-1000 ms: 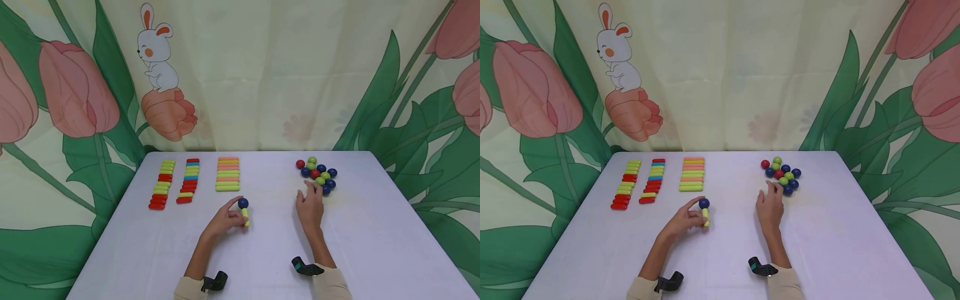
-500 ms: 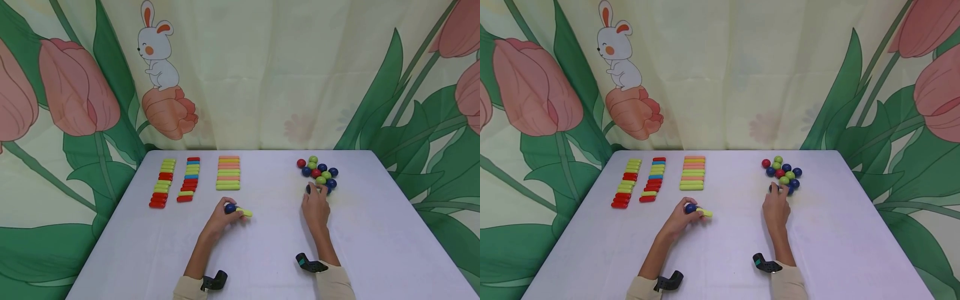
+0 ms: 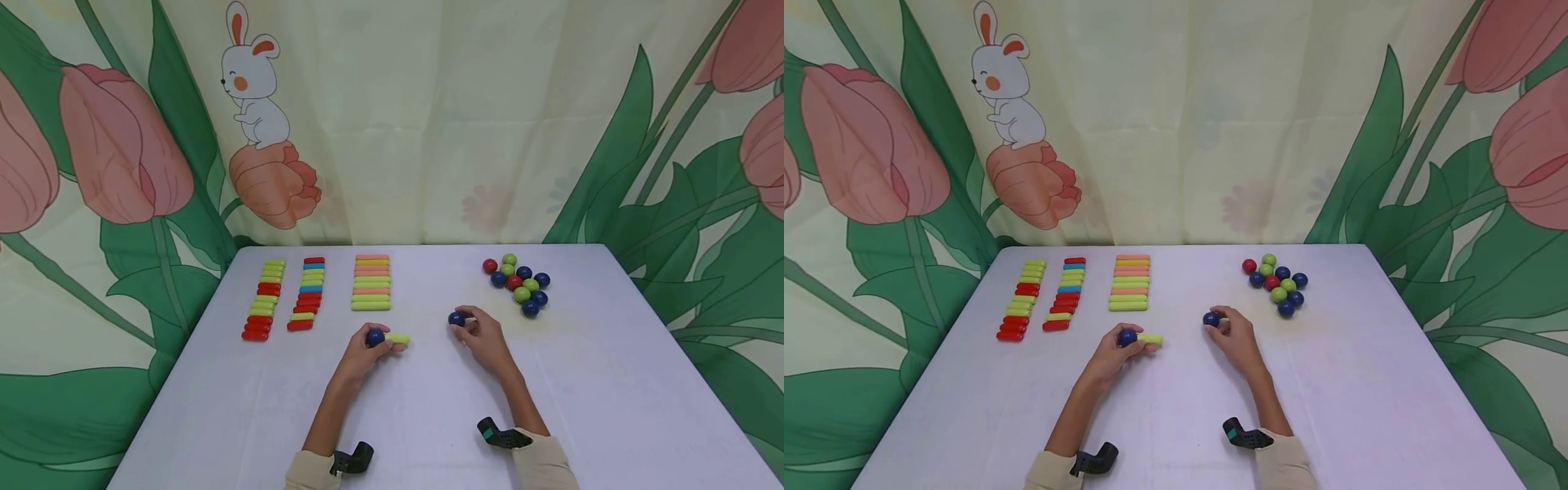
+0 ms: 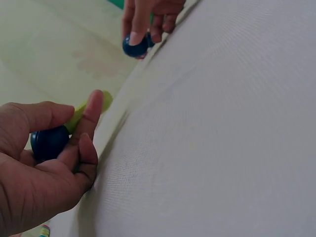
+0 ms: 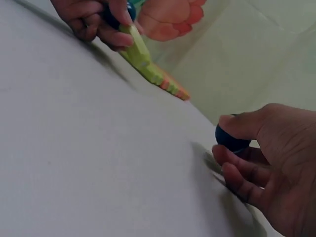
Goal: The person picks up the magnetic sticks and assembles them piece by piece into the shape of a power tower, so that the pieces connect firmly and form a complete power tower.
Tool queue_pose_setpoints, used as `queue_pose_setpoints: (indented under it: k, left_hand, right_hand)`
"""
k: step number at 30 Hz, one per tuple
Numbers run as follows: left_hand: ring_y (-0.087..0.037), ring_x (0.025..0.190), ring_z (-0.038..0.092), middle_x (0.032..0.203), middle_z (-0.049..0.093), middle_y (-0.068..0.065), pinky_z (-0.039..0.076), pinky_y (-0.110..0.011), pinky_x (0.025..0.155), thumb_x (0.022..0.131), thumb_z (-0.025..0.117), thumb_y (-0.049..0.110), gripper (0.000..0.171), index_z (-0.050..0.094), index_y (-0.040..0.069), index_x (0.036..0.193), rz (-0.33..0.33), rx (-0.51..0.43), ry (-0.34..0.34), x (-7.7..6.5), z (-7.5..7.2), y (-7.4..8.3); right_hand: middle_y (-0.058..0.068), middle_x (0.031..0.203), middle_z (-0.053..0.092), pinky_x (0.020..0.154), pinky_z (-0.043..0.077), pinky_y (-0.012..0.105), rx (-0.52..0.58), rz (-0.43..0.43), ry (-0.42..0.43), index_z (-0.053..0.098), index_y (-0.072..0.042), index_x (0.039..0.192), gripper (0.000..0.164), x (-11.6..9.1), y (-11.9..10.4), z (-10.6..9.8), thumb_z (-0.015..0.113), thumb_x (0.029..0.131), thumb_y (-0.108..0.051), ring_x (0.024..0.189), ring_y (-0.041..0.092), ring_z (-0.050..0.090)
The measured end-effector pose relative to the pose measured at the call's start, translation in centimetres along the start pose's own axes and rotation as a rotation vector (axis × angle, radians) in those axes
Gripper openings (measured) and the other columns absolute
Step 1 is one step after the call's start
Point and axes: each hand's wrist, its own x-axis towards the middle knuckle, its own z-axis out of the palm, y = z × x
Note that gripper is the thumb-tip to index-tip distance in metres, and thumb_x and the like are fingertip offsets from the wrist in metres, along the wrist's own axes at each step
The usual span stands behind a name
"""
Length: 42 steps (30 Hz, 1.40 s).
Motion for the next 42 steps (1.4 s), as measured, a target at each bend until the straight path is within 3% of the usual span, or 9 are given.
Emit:
queue_pose_setpoints:
  k: [3, 6, 10, 13, 18, 23, 30, 36, 42]
  left_hand:
    - [-0.025, 0.109, 0.053, 0.128, 0.056, -0.019, 0.047, -0.025, 0.08, 0.094, 0.064, 0.012, 0.031, 0.054, 0.006, 0.123, 0.003, -0.011, 0.024, 0.1, 0.0, 0.0]
    - [-0.022, 0.103, 0.057, 0.123, 0.059, -0.016, 0.048, -0.024, 0.08, 0.093, 0.066, 0.013, 0.032, 0.055, 0.009, 0.123, -0.014, -0.035, 0.06, 0.2, 0.0, 0.2]
    - [-0.019, 0.094, 0.058, 0.109, 0.066, -0.013, 0.048, -0.023, 0.076, 0.091, 0.069, 0.014, 0.032, 0.058, 0.012, 0.122, -0.035, -0.064, 0.084, 0.1, 0.0, 0.3]
    - [-0.016, 0.086, 0.063, 0.092, 0.072, -0.011, 0.046, -0.023, 0.072, 0.091, 0.069, 0.014, 0.033, 0.057, 0.011, 0.121, -0.022, -0.084, 0.051, 0.0, -0.1, 0.3]
    - [-0.013, 0.081, 0.069, 0.08, 0.074, -0.008, 0.045, -0.023, 0.071, 0.092, 0.068, 0.015, 0.035, 0.054, 0.008, 0.123, 0.011, -0.094, -0.014, -0.2, -0.3, 0.3]
    - [-0.016, 0.083, 0.069, 0.098, 0.071, -0.012, 0.047, -0.022, 0.074, 0.092, 0.068, 0.018, 0.038, 0.054, 0.011, 0.126, -0.003, -0.055, -0.016, -0.3, -0.4, 0.5]
    - [-0.015, 0.081, 0.068, 0.113, 0.063, -0.012, 0.043, -0.023, 0.066, 0.092, 0.069, 0.016, 0.04, 0.055, 0.014, 0.128, -0.023, -0.02, 0.004, 0.3, -0.8, 0.1]
    - [-0.014, 0.082, 0.069, 0.119, 0.062, -0.015, 0.046, -0.023, 0.065, 0.093, 0.067, 0.013, 0.039, 0.055, 0.013, 0.13, -0.021, 0.02, 0.042, 0.2, -1.0, 0.0]
    - [-0.015, 0.082, 0.07, 0.119, 0.065, -0.013, 0.052, -0.024, 0.068, 0.093, 0.065, 0.011, 0.033, 0.059, 0.009, 0.126, 0.008, 0.054, 0.093, 0.1, -1.6, 0.0]
  right_hand:
    - [0.013, 0.123, 0.06, 0.063, 0.053, 0.025, 0.138, 0.02, -0.117, 0.057, -0.015, 0.132, 0.041, -0.1, -1.2, 0.9, 0.068, 0.092, -0.019, 0.079, 0.017, 0.063]
    - [0.014, 0.128, 0.057, 0.069, 0.054, 0.025, 0.242, 0.028, -0.212, 0.056, -0.013, 0.132, 0.042, -0.2, -2.2, 1.9, 0.068, 0.092, -0.02, 0.083, 0.016, 0.064]
    - [0.02, 0.129, 0.053, 0.075, 0.056, 0.024, 0.374, 0.009, -0.283, 0.052, -0.005, 0.132, 0.045, -0.4, -2.7, 3.2, 0.069, 0.092, -0.016, 0.088, 0.016, 0.066]
    - [0.021, 0.129, 0.052, 0.075, 0.057, 0.024, 0.405, -0.006, -0.295, 0.05, -0.003, 0.132, 0.046, -0.6, -3.0, 4.0, 0.068, 0.092, -0.016, 0.089, 0.019, 0.067]
    - [0.02, 0.129, 0.056, 0.068, 0.056, 0.03, 0.324, -0.02, -0.271, 0.053, -0.003, 0.134, 0.046, -1.0, -3.7, 4.2, 0.068, 0.092, -0.015, 0.086, 0.026, 0.063]
    - [0.023, 0.121, 0.06, 0.063, 0.054, 0.03, 0.213, -0.063, -0.284, 0.055, 0.0, 0.131, 0.042, -2.0, -5.8, 3.1, 0.067, 0.092, -0.009, 0.08, 0.027, 0.061]
    - [0.009, 0.119, 0.064, 0.066, 0.053, 0.022, 0.199, -0.025, -0.234, 0.062, -0.014, 0.123, 0.039, -1.0, -2.9, 4.4, 0.075, 0.087, -0.024, 0.079, 0.015, 0.062]
    - [0.004, 0.115, 0.066, 0.064, 0.052, 0.024, 0.131, -0.007, -0.167, 0.064, -0.018, 0.119, 0.036, -0.9, -2.6, 4.1, 0.076, 0.085, -0.023, 0.078, 0.015, 0.06]
    - [0.002, 0.113, 0.066, 0.07, 0.049, 0.024, 0.039, -0.002, -0.124, 0.064, -0.017, 0.118, 0.036, -0.7, -2.4, 3.9, 0.077, 0.085, -0.022, 0.081, 0.014, 0.057]
